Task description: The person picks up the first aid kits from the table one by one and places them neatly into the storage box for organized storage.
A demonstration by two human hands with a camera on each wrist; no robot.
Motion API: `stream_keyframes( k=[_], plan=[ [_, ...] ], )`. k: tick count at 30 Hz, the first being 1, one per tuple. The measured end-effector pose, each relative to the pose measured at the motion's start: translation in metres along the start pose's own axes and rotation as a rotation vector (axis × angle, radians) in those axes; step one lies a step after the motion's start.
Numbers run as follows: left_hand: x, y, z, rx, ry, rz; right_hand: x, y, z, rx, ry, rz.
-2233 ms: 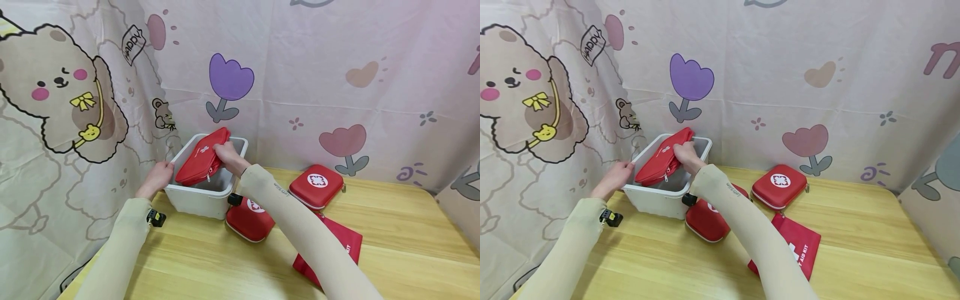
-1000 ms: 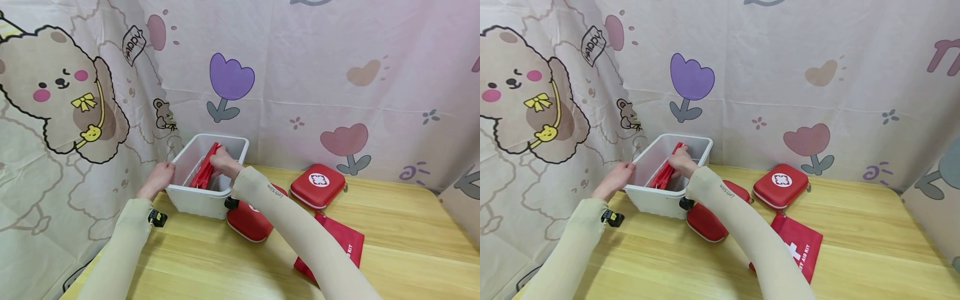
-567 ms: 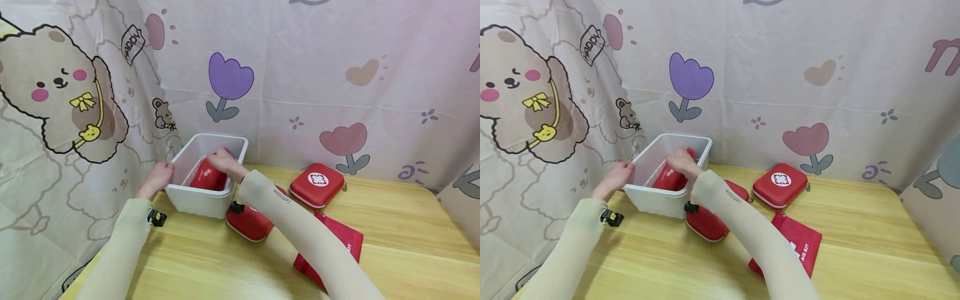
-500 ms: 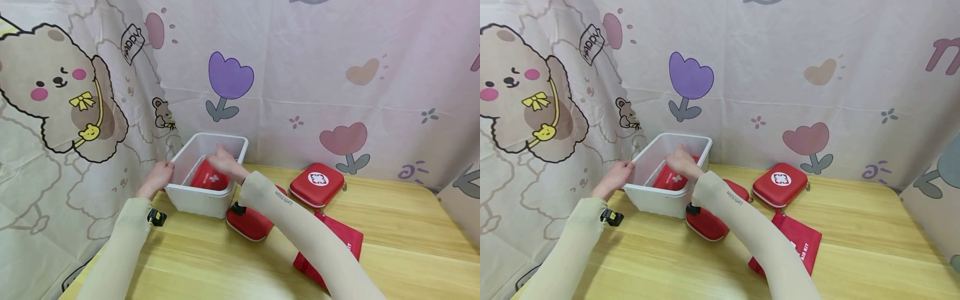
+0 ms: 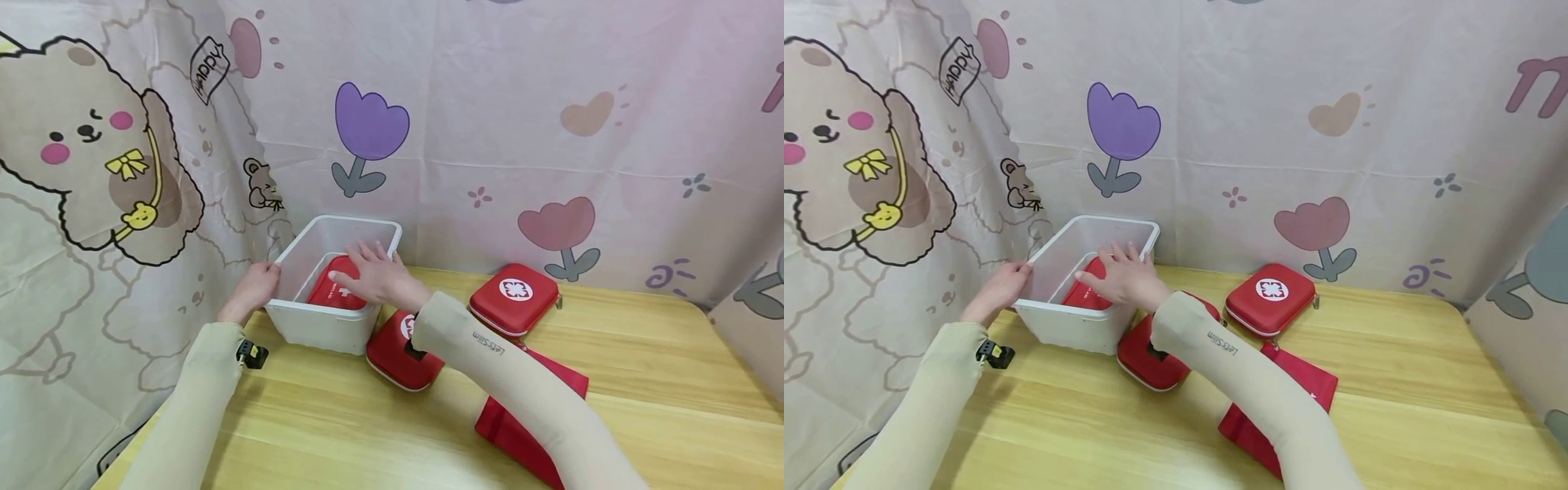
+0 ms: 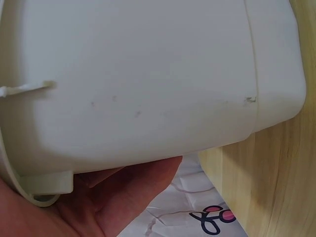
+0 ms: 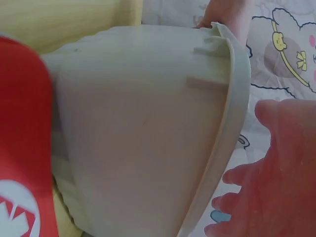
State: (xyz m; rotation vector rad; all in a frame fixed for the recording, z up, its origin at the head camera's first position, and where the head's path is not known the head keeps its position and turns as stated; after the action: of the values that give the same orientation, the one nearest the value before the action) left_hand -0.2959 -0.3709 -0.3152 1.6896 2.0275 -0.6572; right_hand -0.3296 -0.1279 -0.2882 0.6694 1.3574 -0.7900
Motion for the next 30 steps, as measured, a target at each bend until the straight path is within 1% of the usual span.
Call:
stream_keyframes(
  k=[8,12,20,26,30],
  plan=[
    [0.001,-0.002,0.000,0.037,-0.038,-0.015,0.001,0.025,-0.024,0.017,0.063,-0.057],
    [0.000,-0.003,0.000,0.027,-0.029,-0.016,0.004,0.037,-0.037,0.049,0.079,-0.072],
    [-0.002,-0.002,0.003,-0.004,-0.015,0.005,0.009,0.063,-0.068,0.097,0.040,-0.078],
    [-0.001,-0.003,0.002,0.008,-0.019,0.012,0.014,0.083,-0.099,0.158,-0.001,-0.122],
    [-0.001,-0.003,0.001,0.008,-0.023,0.024,0.019,0.099,-0.121,0.204,-0.010,-0.128]
  ],
)
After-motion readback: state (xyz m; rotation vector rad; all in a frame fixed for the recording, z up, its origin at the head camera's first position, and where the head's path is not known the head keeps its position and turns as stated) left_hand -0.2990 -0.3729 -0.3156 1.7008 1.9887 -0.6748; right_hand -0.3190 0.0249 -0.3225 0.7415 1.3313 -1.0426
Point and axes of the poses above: each hand's wrist, its own y-axis away from the middle knuckle, its own x-axis out of the palm, z = x × y, the point moved 3 cm from there along -y, towards the middle knuckle, and after that the axes turned 12 degrees about y, right-handed, at the moved point
